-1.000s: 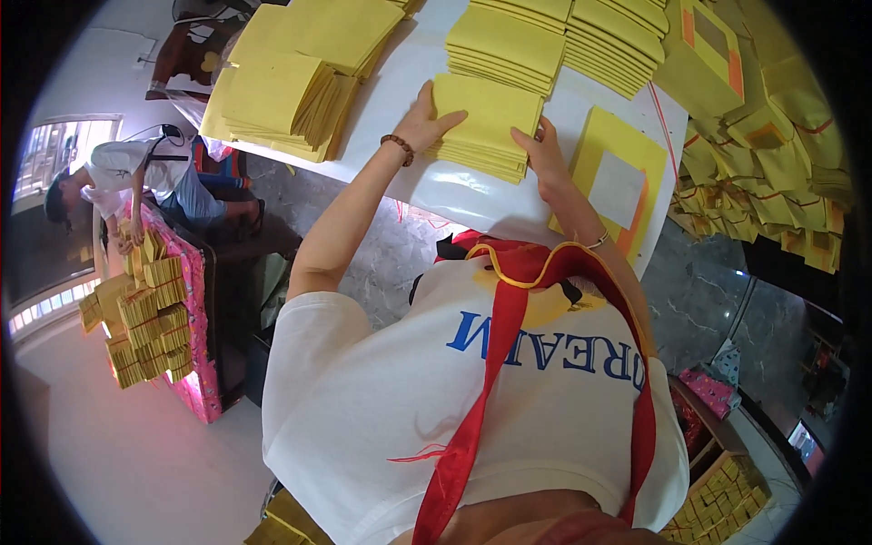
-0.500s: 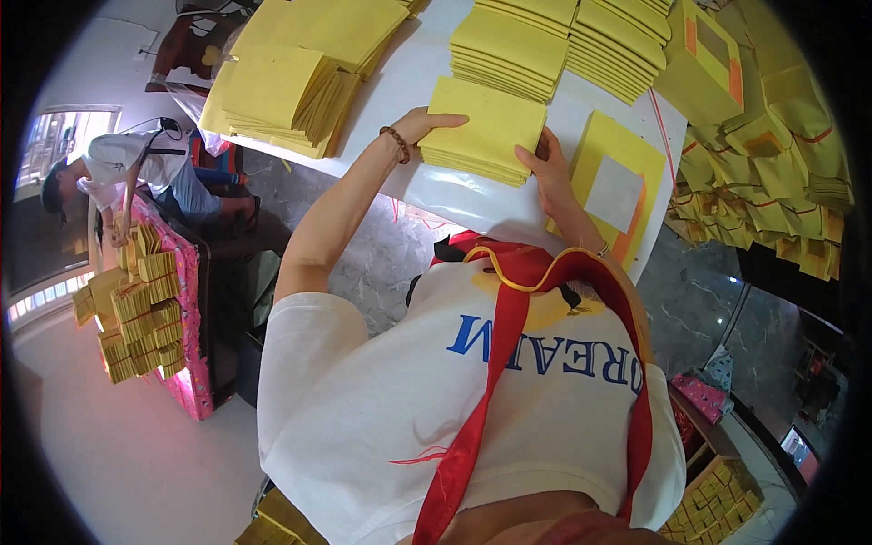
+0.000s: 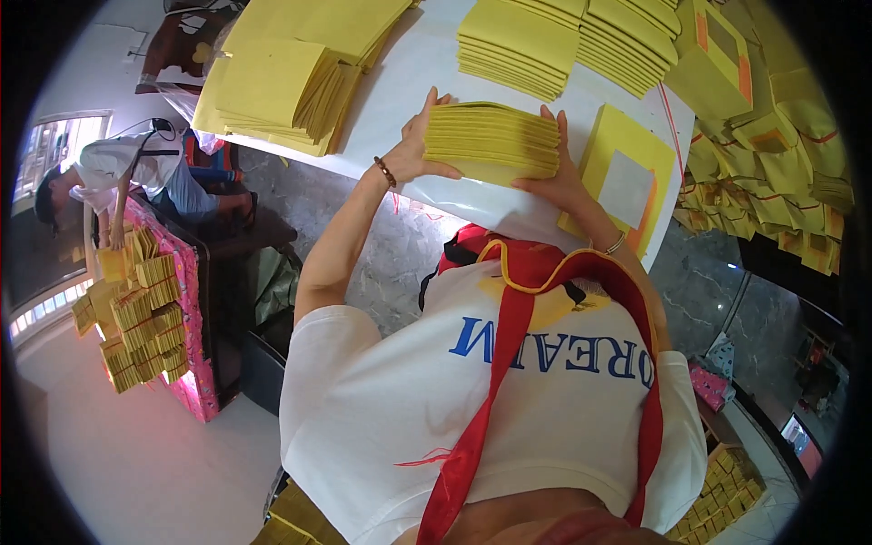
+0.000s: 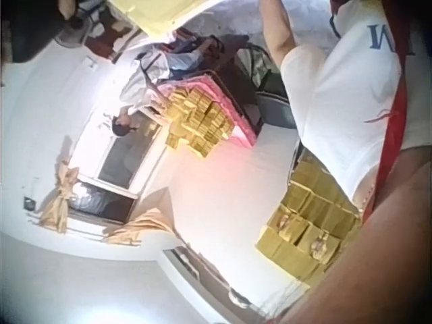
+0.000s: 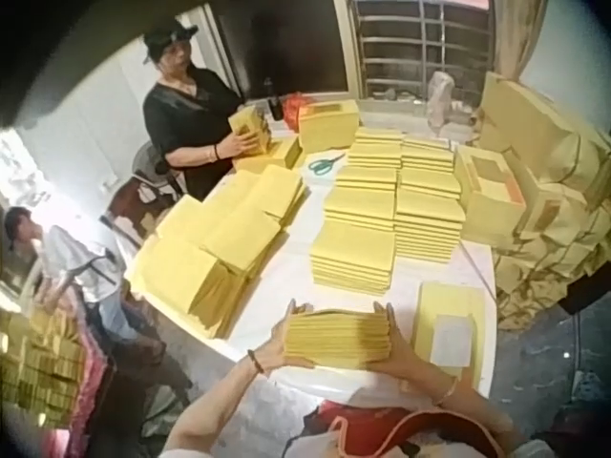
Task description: Folding sheets of yellow paper into stacks.
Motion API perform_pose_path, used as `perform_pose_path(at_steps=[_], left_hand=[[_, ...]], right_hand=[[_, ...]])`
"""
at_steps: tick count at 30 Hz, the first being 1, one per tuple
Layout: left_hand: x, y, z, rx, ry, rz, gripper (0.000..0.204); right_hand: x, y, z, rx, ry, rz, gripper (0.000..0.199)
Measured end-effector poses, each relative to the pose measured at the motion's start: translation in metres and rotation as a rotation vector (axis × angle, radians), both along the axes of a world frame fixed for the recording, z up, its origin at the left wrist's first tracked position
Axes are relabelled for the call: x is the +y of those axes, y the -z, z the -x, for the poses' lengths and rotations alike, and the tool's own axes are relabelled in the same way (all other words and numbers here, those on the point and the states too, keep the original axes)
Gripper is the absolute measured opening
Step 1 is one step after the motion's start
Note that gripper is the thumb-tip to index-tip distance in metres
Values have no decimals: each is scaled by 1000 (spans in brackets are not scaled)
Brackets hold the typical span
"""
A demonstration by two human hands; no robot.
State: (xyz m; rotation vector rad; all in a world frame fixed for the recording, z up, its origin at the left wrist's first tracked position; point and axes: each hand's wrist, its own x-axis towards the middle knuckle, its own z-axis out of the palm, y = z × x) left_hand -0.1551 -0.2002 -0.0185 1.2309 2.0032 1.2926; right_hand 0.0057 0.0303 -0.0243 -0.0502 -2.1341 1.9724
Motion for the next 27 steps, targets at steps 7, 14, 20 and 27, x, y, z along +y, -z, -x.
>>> perform_pose_path(at_steps=[7,14,20,27], left_hand=[[-5,16,8,223,30,165,136],[11,16,23,305,-42,168,108],[9,29,25,239,11,264,102],[11,28,24,219,12,219,103]], right_hand=[[2,-1,-5,-50,-66,-61,129],[-5,-2,8,-53,16,50,126],[9,-29,13,-55,-29,186,113],[-5,-38,21,-197,166,482,67]])
